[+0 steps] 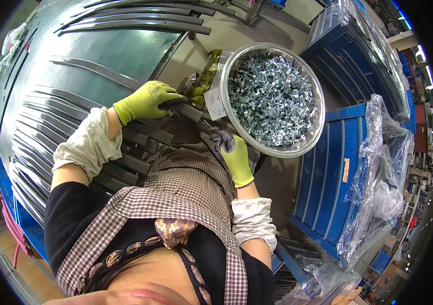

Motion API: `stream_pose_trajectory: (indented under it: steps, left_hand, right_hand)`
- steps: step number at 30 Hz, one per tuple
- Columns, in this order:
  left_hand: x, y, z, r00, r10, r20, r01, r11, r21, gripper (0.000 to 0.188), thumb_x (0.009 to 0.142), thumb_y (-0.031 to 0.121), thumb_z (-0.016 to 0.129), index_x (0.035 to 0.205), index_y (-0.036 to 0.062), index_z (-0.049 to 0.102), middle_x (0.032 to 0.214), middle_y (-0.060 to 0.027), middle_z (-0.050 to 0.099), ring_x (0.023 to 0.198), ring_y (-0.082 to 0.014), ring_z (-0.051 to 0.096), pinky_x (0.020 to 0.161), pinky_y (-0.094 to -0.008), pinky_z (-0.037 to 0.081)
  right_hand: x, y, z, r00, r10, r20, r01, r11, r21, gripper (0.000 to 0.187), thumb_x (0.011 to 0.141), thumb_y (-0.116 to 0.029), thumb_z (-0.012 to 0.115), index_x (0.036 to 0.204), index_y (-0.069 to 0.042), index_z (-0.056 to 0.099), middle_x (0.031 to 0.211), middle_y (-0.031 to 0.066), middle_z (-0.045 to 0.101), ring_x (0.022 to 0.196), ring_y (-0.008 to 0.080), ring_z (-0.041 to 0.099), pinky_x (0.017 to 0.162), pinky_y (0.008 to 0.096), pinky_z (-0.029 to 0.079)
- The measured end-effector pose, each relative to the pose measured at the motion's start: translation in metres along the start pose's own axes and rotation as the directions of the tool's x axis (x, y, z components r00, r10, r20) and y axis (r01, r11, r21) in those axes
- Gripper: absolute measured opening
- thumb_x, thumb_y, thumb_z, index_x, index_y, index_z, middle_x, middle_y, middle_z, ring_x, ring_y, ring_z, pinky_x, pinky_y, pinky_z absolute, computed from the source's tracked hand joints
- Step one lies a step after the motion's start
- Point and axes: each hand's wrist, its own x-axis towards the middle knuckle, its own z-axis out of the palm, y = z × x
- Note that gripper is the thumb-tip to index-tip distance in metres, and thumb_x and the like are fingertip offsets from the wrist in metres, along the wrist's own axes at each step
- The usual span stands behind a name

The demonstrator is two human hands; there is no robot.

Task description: The person repeatedly picks up long metal bars and uses pliers to attach small metal fasteners from a bowl into pre-drilled holes along the bars. The person works at a table in a warehouse-like setting, handling the bars one at a time and placing the fasteners into the holes.

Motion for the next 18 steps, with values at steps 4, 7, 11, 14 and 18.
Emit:
stream_pose_trajectory:
  steps: [4,7,11,14,18]
  left_hand:
    - [0.000,-0.001,0.000,1.000,0.002,0.005,-0.002,1.000,-0.005,0.050,0.074,0.021,0.074,0.123,0.0128,0.067,0.100,-0.0113,0.068,0.095,-0.0321,0.063,0.088,-0.0419,0.051]
    - [0.001,-0.003,-0.001,0.999,0.026,0.024,-0.026,1.000,0.006,0.049,0.078,0.027,0.072,0.124,0.0121,0.066,0.103,-0.0109,0.069,0.097,-0.0310,0.064,0.089,-0.0408,0.051]
    - [0.000,-0.002,-0.002,0.998,0.019,0.061,-0.019,1.000,0.011,0.049,0.080,0.029,0.070,0.125,0.0113,0.066,0.105,-0.0108,0.069,0.098,-0.0305,0.065,0.090,-0.0402,0.051]
    - [-0.002,-0.002,0.000,0.999,0.038,-0.013,-0.039,0.999,-0.021,0.049,0.074,0.021,0.074,0.121,0.0116,0.068,0.100,-0.0115,0.068,0.094,-0.0321,0.064,0.087,-0.0411,0.052]
    - [0.000,-0.001,-0.001,0.999,0.040,-0.011,-0.040,0.999,-0.006,0.049,0.076,0.024,0.073,0.123,0.0113,0.067,0.103,-0.0112,0.069,0.096,-0.0314,0.064,0.088,-0.0407,0.051]
  right_hand:
    - [0.005,-0.016,-0.002,0.999,-0.038,0.005,0.038,0.996,-0.077,0.021,0.086,-0.003,0.061,0.105,0.002,0.070,0.094,0.0164,0.073,0.085,0.0301,0.070,0.077,0.0339,0.052]
    - [0.008,-0.023,-0.003,0.998,-0.065,-0.011,0.063,0.993,-0.100,0.021,0.086,-0.003,0.061,0.104,0.001,0.070,0.094,0.0171,0.073,0.086,0.0334,0.070,0.077,0.0357,0.053]
    - [0.005,-0.027,-0.007,0.995,-0.098,-0.015,0.095,0.986,-0.133,0.022,0.085,-0.003,0.061,0.104,0.000,0.070,0.095,0.0173,0.072,0.086,0.0349,0.069,0.077,0.0368,0.053]
    - [0.002,-0.023,-0.008,0.995,-0.098,-0.023,0.095,0.989,-0.110,0.022,0.084,-0.003,0.062,0.104,0.000,0.071,0.094,0.0174,0.072,0.086,0.0351,0.070,0.076,0.0372,0.053]
    - [0.003,-0.031,-0.012,0.997,-0.074,-0.006,0.073,0.993,-0.098,0.021,0.083,-0.003,0.062,0.102,0.001,0.071,0.092,0.0178,0.072,0.086,0.0351,0.070,0.077,0.0370,0.054]
